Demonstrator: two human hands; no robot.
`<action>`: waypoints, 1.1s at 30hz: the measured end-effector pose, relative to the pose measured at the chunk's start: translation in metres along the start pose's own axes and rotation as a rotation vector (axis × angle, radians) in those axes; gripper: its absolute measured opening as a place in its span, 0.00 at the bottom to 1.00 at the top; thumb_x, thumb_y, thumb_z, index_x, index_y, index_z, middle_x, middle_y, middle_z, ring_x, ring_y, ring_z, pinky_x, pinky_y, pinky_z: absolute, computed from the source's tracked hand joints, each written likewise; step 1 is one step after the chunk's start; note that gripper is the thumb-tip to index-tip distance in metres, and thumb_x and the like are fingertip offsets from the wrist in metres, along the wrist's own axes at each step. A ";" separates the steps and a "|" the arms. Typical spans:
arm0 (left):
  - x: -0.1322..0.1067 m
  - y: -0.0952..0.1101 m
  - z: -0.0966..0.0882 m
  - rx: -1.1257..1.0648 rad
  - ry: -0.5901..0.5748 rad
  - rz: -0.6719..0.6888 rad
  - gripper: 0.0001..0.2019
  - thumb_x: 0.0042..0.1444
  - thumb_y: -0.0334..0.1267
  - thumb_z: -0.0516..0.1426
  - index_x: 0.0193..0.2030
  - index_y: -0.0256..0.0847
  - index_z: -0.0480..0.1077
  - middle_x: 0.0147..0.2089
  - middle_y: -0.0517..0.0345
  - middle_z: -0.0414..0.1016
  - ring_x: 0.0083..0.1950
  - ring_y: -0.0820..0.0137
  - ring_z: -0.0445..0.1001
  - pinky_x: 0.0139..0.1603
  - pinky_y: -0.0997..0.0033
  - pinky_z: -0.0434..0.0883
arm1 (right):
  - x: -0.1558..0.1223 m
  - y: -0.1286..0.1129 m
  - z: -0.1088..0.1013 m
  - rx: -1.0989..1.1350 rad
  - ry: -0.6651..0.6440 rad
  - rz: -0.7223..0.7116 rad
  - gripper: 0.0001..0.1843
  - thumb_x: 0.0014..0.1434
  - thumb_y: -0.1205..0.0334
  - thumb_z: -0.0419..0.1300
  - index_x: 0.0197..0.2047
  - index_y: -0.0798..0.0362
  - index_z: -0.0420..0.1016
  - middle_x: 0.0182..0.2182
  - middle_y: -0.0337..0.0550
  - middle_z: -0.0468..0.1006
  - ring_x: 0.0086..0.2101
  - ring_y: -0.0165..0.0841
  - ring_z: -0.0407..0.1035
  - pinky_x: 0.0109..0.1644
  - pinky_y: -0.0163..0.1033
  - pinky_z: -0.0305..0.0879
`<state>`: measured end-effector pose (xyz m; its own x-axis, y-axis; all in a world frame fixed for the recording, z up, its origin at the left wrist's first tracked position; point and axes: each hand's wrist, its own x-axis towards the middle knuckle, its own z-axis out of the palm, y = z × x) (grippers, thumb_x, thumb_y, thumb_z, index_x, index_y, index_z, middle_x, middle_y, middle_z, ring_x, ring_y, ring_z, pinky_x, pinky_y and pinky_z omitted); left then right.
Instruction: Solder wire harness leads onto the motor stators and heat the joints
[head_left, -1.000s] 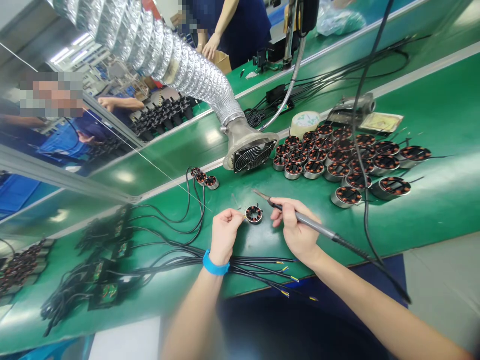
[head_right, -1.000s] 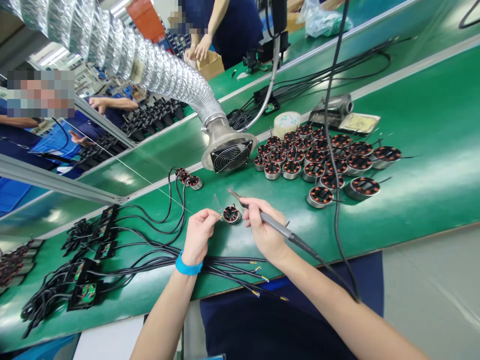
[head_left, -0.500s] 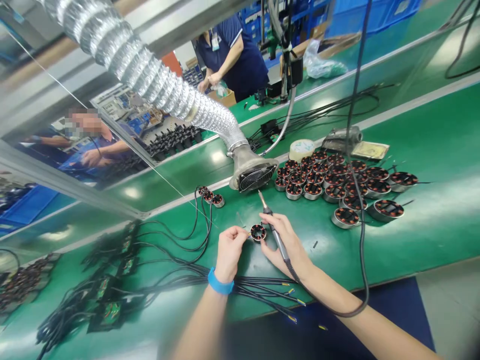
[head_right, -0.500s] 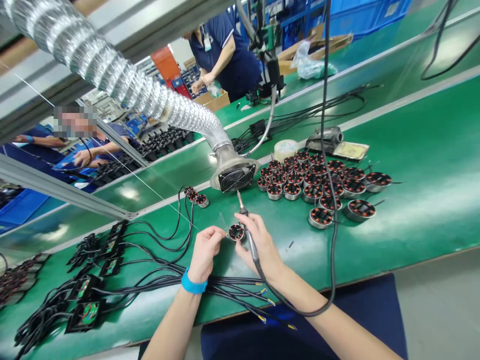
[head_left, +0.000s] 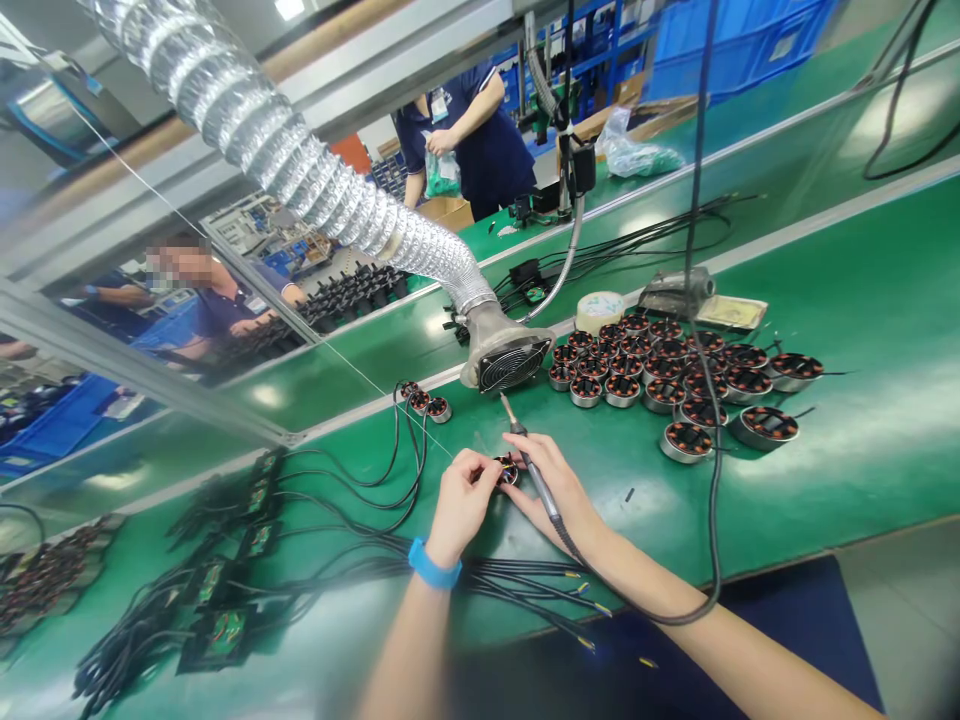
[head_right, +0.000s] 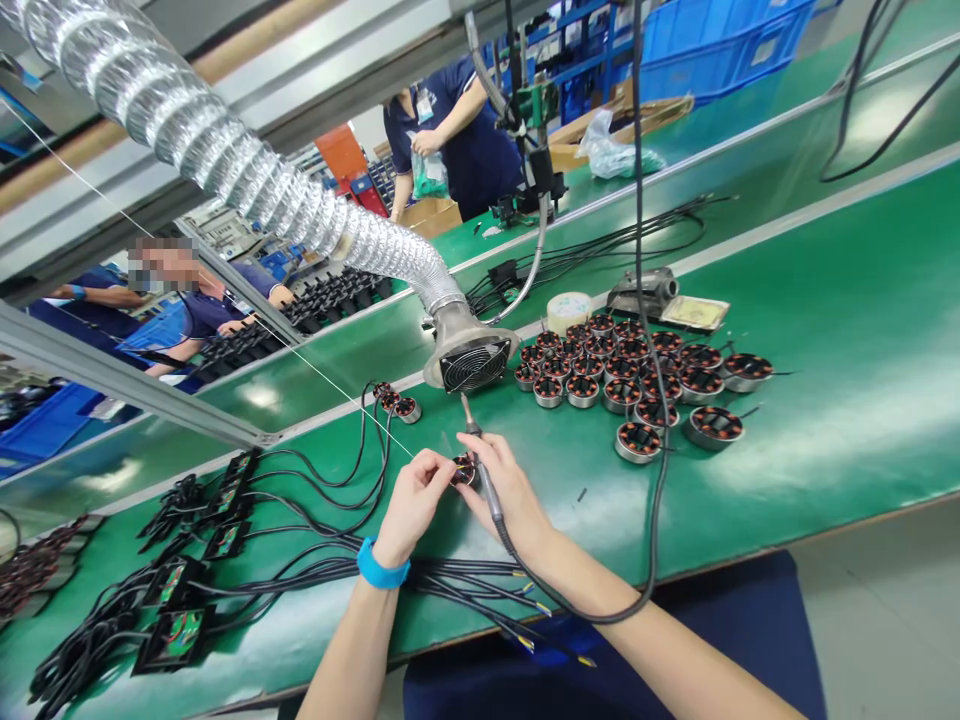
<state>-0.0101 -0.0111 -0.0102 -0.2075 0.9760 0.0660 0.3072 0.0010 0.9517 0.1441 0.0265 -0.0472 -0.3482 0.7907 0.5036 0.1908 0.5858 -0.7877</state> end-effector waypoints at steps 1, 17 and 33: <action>0.000 0.000 -0.001 0.013 -0.001 0.001 0.12 0.60 0.42 0.59 0.28 0.37 0.74 0.33 0.56 0.69 0.37 0.69 0.68 0.39 0.70 0.64 | 0.001 -0.002 -0.001 -0.001 0.020 -0.005 0.31 0.59 0.70 0.62 0.64 0.45 0.63 0.53 0.49 0.69 0.48 0.39 0.75 0.57 0.48 0.74; -0.003 0.007 -0.010 0.196 -0.119 0.108 0.10 0.64 0.37 0.56 0.33 0.39 0.75 0.35 0.57 0.70 0.36 0.71 0.68 0.38 0.71 0.62 | 0.008 -0.003 0.002 0.038 0.072 -0.240 0.26 0.66 0.75 0.55 0.63 0.42 0.66 0.48 0.45 0.65 0.41 0.30 0.74 0.50 0.38 0.78; 0.007 0.004 -0.001 0.157 -0.129 0.062 0.12 0.62 0.38 0.55 0.29 0.38 0.70 0.31 0.59 0.70 0.35 0.70 0.68 0.38 0.71 0.62 | 0.005 -0.001 -0.006 -0.003 0.173 -0.192 0.23 0.67 0.72 0.55 0.62 0.44 0.68 0.48 0.46 0.69 0.40 0.30 0.75 0.50 0.39 0.76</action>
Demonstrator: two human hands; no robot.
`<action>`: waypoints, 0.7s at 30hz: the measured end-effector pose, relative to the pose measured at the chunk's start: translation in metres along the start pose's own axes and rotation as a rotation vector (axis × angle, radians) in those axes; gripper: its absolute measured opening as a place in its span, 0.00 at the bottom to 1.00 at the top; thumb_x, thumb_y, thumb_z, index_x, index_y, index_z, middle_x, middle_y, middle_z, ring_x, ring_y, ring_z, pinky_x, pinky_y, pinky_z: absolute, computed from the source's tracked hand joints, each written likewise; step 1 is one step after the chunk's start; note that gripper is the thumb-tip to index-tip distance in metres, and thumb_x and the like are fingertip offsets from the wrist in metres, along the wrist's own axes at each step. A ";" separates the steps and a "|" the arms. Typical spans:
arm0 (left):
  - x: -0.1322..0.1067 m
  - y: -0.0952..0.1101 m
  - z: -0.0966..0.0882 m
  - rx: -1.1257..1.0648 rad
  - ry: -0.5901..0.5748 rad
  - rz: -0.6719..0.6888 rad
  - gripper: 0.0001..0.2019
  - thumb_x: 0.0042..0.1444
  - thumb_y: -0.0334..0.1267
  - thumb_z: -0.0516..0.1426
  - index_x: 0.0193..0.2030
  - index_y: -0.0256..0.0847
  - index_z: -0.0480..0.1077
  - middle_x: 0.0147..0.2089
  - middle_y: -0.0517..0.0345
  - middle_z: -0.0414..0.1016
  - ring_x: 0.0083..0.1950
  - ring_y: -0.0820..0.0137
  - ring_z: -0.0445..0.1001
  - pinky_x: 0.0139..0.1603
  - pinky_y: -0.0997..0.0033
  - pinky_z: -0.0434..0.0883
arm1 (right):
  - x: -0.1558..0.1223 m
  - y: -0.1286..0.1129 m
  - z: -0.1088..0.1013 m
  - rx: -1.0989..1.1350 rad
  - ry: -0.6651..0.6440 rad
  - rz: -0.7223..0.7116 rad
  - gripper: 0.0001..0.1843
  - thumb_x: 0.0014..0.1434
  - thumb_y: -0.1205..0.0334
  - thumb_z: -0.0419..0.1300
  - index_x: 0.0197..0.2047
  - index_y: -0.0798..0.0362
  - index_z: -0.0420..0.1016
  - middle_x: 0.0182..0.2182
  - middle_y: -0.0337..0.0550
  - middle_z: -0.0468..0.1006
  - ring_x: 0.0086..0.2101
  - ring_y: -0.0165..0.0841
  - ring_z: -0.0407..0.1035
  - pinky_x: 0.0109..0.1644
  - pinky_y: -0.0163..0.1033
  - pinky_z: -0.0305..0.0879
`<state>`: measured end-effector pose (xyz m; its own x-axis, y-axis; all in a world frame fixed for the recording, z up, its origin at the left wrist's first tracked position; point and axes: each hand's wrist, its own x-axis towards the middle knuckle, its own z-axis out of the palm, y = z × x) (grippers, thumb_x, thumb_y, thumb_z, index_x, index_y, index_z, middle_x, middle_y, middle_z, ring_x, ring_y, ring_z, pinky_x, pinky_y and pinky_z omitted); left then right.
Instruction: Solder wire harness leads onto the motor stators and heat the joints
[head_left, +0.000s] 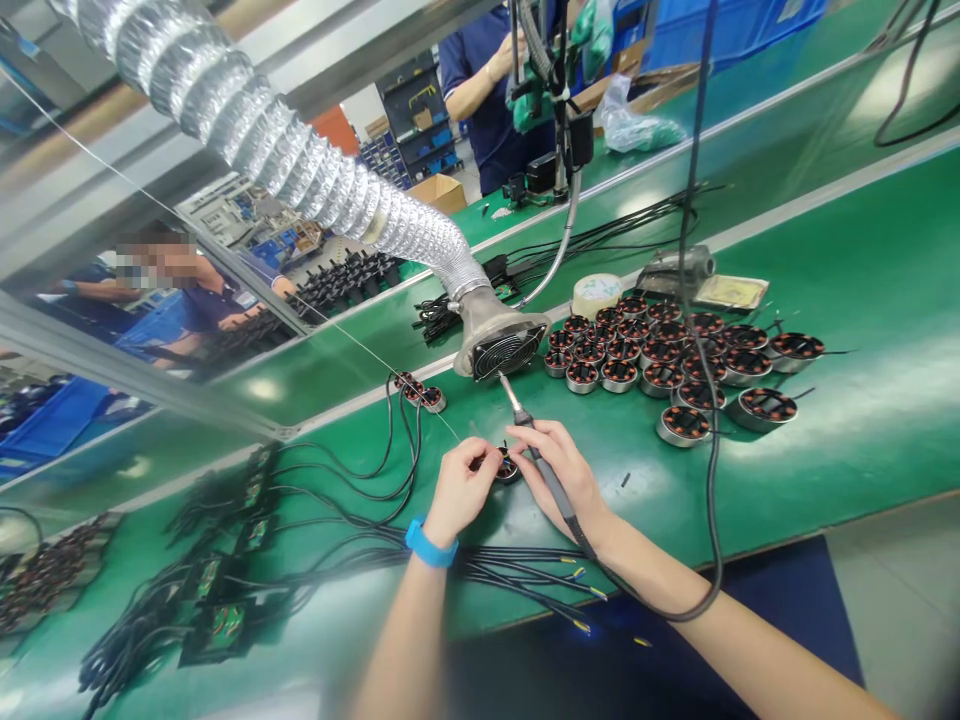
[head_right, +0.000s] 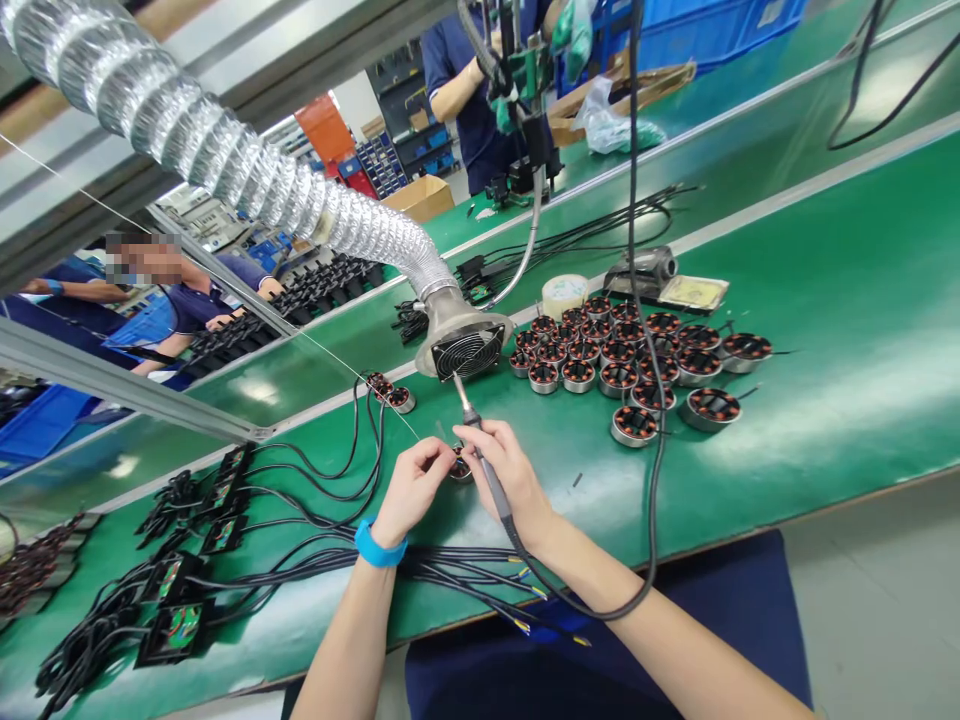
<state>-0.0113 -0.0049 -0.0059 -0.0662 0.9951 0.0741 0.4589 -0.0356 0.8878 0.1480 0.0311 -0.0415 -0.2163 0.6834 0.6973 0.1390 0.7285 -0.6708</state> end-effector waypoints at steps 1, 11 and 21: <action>0.001 0.000 0.000 0.001 0.007 -0.001 0.12 0.62 0.38 0.56 0.28 0.38 0.70 0.30 0.59 0.70 0.34 0.70 0.67 0.37 0.71 0.61 | 0.001 -0.001 -0.003 -0.009 0.031 0.022 0.22 0.67 0.71 0.56 0.62 0.45 0.69 0.47 0.46 0.71 0.41 0.31 0.76 0.50 0.40 0.76; 0.002 0.001 0.001 -0.018 0.018 -0.006 0.13 0.60 0.38 0.56 0.24 0.38 0.69 0.28 0.60 0.69 0.33 0.71 0.67 0.37 0.71 0.61 | -0.020 -0.002 -0.019 0.141 0.340 0.301 0.10 0.68 0.59 0.57 0.41 0.52 0.78 0.17 0.33 0.71 0.16 0.28 0.67 0.22 0.34 0.67; 0.002 0.002 0.002 -0.042 0.043 -0.029 0.13 0.60 0.37 0.56 0.24 0.38 0.70 0.28 0.59 0.70 0.33 0.71 0.68 0.38 0.72 0.63 | -0.016 -0.006 -0.019 0.106 0.253 0.234 0.08 0.67 0.63 0.57 0.39 0.51 0.78 0.15 0.31 0.69 0.14 0.28 0.65 0.20 0.33 0.64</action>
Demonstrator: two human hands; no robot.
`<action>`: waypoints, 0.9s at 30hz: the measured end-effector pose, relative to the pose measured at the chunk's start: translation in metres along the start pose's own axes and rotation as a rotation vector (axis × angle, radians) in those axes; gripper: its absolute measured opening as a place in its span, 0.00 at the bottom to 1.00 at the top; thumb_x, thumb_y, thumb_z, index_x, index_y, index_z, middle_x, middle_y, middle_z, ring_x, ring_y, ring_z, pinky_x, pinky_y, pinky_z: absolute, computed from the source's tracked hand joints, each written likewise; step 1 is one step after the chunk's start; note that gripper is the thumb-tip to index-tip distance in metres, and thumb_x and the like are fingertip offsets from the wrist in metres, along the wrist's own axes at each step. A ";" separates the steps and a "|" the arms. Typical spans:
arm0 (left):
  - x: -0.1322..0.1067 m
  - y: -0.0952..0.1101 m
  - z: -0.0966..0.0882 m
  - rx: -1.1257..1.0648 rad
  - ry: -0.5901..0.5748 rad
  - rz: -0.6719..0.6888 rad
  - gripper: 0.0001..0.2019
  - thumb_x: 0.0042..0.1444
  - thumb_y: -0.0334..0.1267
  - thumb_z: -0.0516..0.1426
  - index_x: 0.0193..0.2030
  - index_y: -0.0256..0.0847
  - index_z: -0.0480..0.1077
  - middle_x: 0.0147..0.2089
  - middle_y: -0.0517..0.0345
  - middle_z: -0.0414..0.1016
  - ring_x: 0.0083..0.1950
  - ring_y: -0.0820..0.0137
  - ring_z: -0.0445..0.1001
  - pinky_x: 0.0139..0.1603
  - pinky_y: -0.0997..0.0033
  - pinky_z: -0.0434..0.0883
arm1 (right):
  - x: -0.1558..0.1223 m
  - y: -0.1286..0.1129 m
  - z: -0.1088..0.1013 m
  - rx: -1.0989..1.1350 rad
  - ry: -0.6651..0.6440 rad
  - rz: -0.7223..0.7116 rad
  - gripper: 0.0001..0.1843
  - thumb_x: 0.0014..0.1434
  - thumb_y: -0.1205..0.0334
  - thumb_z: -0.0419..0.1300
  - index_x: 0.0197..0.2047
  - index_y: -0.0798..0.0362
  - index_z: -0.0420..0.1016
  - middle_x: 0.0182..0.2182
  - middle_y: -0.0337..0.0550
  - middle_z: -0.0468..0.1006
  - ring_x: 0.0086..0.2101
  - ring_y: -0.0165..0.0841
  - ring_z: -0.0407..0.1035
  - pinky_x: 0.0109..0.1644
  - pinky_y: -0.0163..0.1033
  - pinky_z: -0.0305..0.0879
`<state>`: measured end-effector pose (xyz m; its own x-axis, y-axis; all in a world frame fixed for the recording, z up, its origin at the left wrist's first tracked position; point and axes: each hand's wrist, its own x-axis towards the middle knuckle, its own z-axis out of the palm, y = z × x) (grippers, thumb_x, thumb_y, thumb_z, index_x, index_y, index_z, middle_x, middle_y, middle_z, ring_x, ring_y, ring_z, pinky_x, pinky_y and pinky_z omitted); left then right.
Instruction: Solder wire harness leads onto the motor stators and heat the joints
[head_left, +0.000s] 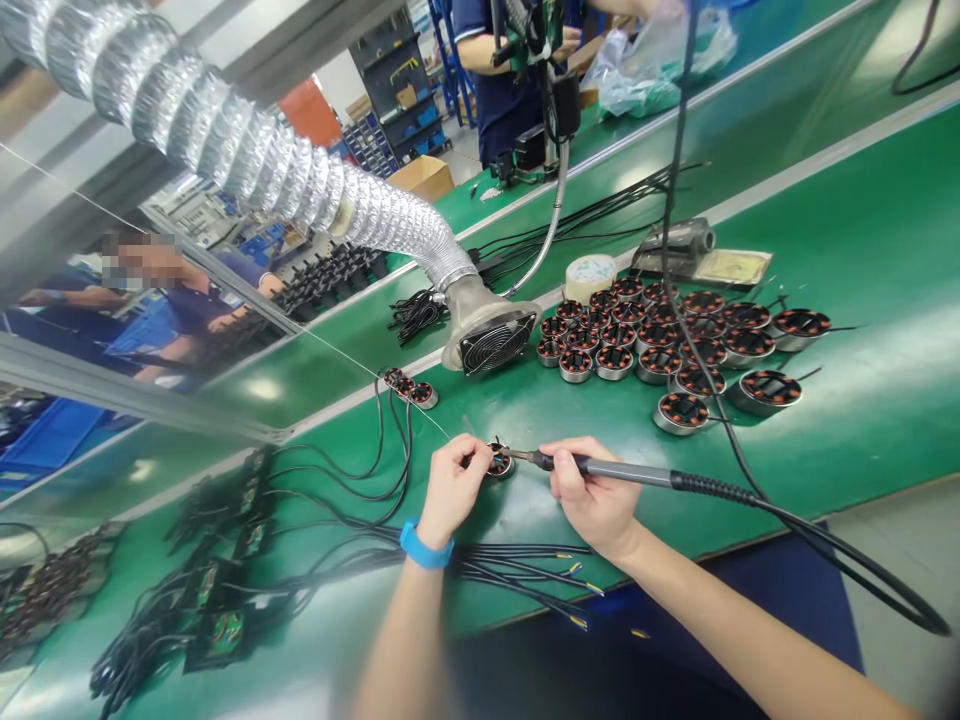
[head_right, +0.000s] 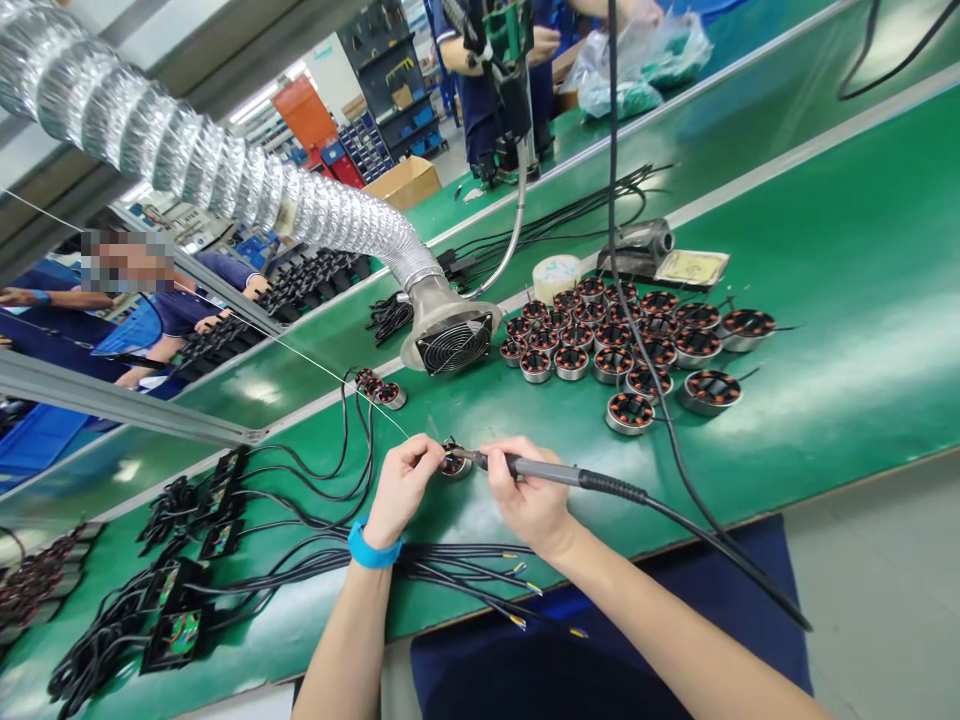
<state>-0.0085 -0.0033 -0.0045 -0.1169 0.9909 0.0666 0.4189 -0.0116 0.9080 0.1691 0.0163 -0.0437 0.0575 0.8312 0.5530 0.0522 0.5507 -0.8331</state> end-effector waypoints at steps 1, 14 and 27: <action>0.000 0.000 0.000 0.002 0.004 -0.002 0.13 0.60 0.37 0.56 0.24 0.38 0.70 0.28 0.59 0.71 0.33 0.71 0.68 0.38 0.72 0.63 | 0.000 0.000 0.000 -0.006 -0.008 -0.004 0.08 0.67 0.63 0.57 0.39 0.51 0.78 0.15 0.31 0.69 0.14 0.28 0.65 0.20 0.33 0.64; -0.003 0.000 0.005 -0.022 0.052 -0.013 0.14 0.60 0.38 0.56 0.24 0.39 0.70 0.29 0.58 0.71 0.34 0.70 0.70 0.39 0.71 0.65 | -0.001 0.000 0.001 -0.007 -0.003 0.045 0.09 0.68 0.60 0.57 0.39 0.51 0.78 0.15 0.32 0.69 0.15 0.28 0.65 0.19 0.33 0.63; -0.004 0.001 0.005 -0.018 0.059 -0.004 0.14 0.61 0.38 0.56 0.24 0.39 0.70 0.28 0.59 0.71 0.34 0.70 0.70 0.39 0.71 0.65 | -0.001 -0.001 0.001 0.039 0.094 0.097 0.11 0.68 0.58 0.57 0.39 0.52 0.78 0.19 0.36 0.72 0.17 0.28 0.67 0.20 0.34 0.64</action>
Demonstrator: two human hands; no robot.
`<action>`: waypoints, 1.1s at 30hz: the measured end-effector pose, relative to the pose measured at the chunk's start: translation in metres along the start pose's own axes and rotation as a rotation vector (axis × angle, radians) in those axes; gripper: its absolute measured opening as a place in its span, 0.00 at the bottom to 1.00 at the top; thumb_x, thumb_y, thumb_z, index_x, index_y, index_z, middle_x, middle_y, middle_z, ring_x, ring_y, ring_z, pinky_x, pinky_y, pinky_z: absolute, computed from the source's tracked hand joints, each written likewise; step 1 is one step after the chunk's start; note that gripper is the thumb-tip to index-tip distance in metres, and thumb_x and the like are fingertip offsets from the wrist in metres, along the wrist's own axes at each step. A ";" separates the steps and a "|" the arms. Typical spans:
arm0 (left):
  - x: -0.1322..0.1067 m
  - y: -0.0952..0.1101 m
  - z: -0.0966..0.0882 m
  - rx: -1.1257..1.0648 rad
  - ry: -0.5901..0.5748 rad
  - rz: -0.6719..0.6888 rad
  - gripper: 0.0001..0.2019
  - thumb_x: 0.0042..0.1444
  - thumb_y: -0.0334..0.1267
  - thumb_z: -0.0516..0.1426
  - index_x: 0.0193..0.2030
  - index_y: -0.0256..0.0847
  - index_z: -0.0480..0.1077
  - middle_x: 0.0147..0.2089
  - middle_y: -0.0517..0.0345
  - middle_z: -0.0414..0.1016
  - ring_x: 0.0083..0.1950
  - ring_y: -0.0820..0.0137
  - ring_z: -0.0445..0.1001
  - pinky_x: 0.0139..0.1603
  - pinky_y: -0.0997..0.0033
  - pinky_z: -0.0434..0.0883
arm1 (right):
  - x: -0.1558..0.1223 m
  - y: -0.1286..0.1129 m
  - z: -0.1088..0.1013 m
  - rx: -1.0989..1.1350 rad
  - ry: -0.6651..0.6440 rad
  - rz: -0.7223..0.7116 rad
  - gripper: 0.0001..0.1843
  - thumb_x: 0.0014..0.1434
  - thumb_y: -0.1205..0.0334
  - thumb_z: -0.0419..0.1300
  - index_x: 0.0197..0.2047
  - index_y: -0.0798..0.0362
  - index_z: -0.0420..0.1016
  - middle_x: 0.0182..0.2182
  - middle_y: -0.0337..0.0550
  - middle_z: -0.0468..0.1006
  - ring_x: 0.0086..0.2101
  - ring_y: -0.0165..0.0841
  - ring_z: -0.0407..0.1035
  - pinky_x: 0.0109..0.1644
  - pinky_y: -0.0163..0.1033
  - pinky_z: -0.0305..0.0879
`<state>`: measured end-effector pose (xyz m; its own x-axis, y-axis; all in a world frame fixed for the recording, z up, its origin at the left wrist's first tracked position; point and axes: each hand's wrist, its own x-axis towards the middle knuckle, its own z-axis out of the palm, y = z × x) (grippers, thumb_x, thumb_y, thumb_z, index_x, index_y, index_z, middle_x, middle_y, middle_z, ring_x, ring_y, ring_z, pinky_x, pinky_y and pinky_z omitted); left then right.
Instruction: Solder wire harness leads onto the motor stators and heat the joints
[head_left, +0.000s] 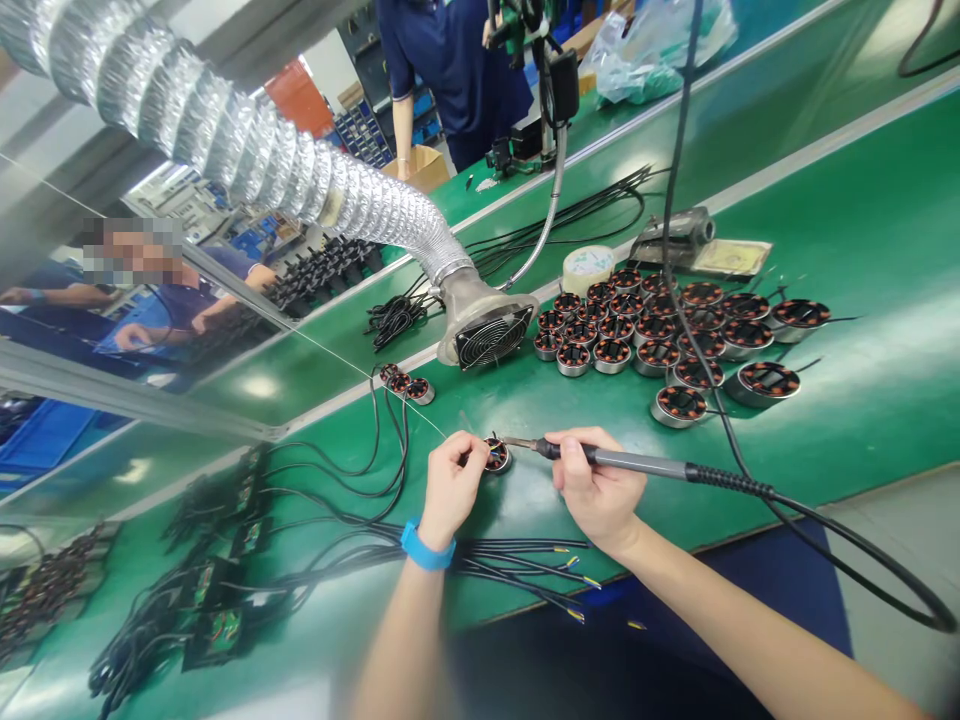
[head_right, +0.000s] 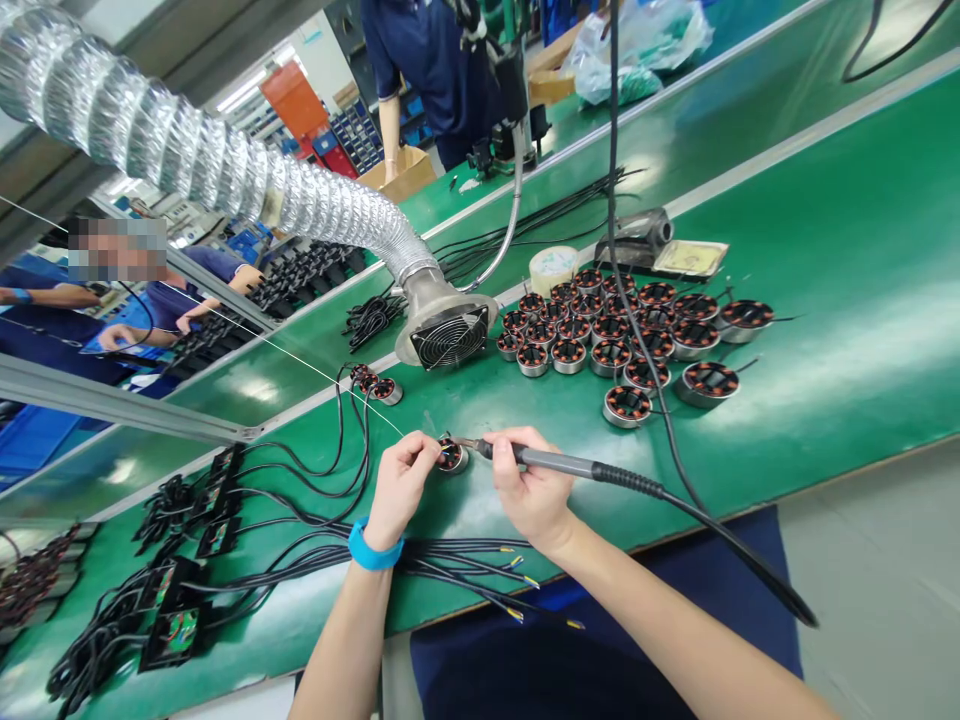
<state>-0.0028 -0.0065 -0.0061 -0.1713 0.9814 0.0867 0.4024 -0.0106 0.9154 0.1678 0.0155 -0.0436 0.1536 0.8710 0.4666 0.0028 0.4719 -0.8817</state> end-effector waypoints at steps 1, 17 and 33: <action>0.000 0.000 0.000 0.003 0.001 0.001 0.14 0.61 0.38 0.56 0.24 0.39 0.70 0.28 0.59 0.71 0.34 0.70 0.70 0.39 0.71 0.65 | 0.000 0.000 0.000 0.002 -0.001 0.002 0.11 0.68 0.58 0.57 0.40 0.52 0.78 0.19 0.36 0.72 0.17 0.28 0.67 0.20 0.34 0.64; 0.000 -0.001 0.000 0.036 0.004 0.011 0.14 0.61 0.39 0.55 0.25 0.39 0.69 0.29 0.58 0.71 0.34 0.70 0.70 0.38 0.72 0.64 | 0.016 -0.013 0.010 -0.150 -0.232 -0.295 0.12 0.68 0.66 0.56 0.51 0.48 0.77 0.33 0.41 0.79 0.34 0.32 0.76 0.41 0.38 0.75; 0.000 -0.004 0.000 0.060 0.028 0.047 0.13 0.61 0.35 0.55 0.25 0.39 0.68 0.29 0.59 0.70 0.33 0.71 0.68 0.36 0.71 0.63 | 0.015 -0.003 0.021 -0.157 -0.382 -0.293 0.23 0.67 0.72 0.55 0.62 0.42 0.68 0.47 0.46 0.72 0.46 0.35 0.76 0.51 0.42 0.77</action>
<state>-0.0039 -0.0068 -0.0096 -0.1759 0.9744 0.1404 0.4637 -0.0438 0.8849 0.1496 0.0300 -0.0325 -0.2481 0.7066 0.6627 0.1451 0.7034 -0.6958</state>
